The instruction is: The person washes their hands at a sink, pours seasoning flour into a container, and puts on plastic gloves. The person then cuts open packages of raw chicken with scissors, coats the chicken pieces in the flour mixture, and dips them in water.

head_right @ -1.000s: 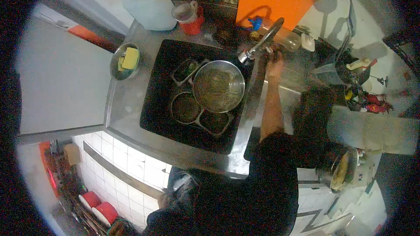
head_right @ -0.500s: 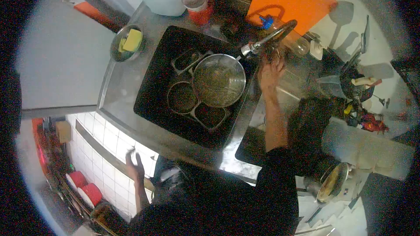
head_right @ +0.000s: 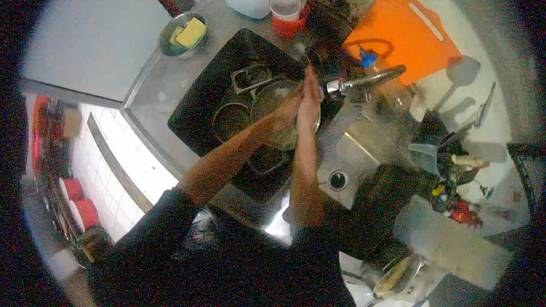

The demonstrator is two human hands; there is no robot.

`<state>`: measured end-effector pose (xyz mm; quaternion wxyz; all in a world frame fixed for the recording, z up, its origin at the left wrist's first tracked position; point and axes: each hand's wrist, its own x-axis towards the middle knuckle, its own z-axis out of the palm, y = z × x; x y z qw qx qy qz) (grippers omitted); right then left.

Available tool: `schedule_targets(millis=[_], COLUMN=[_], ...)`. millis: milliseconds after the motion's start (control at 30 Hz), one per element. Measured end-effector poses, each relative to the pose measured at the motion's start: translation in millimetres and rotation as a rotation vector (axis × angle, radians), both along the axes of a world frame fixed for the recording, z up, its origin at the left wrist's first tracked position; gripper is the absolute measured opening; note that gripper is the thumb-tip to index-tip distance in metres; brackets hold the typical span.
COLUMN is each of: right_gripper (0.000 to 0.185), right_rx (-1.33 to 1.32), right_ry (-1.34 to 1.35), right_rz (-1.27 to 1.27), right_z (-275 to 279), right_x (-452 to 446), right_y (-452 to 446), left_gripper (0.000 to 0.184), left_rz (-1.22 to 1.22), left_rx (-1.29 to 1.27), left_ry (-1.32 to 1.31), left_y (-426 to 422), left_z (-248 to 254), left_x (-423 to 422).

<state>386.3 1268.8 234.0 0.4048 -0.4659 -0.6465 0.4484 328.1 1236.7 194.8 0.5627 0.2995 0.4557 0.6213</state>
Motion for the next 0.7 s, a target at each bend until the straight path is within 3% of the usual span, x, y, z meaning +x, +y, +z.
schedule_targets(millis=[33,100,167,200,267,300,333,367,400,567,700], right_gripper=[0.057,0.061,0.063,0.059,0.056,0.055,0.053,0.052,0.050,0.045,0.042], right_rx=[0.093,-0.202,-0.292,-0.506,0.199,0.566,0.212,-0.141,-0.326,-0.200,-0.347], right_ry=[-0.084,0.090,0.137,0.040,-0.438,-0.635,-0.526,-0.401,-0.243,-0.009,-0.041], right_rz=[0.002,-0.089,-0.127,-0.139,0.049,0.006,0.015,0.022,-0.018,-0.080,-0.062], right_z=[-18,-30,-29,4,-50,-78,-61,-42,-38,-58,-48], right_x=[4,14,24,26,26,26,35,41,46,35,52], right_y=[2,18,30,24,25,26,27,27,31,15,28], left_gripper=[0.049,0.050,0.050,0.051,0.051,0.052,0.053,0.053,0.054,0.056,0.058], left_rz=[0.017,-0.229,-0.208,-0.174,-0.118,-0.112,-0.048,0.034,0.086,-0.123,0.104], left_rx=[-0.003,-0.084,-0.070,-0.046,0.051,0.093,0.086,0.075,0.079,-0.035,0.050], left_ry=[-0.007,0.064,0.033,-0.005,-0.187,-0.299,0.100,0.308,0.365,0.096,0.315], left_y=[18,38,36,31,20,15,14,3,-6,45,16], left_z=[-22,-52,-56,-55,-42,-36,-23,-10,-9,-36,12], left_x=[5,16,24,27,30,33,36,43,60,30,73])
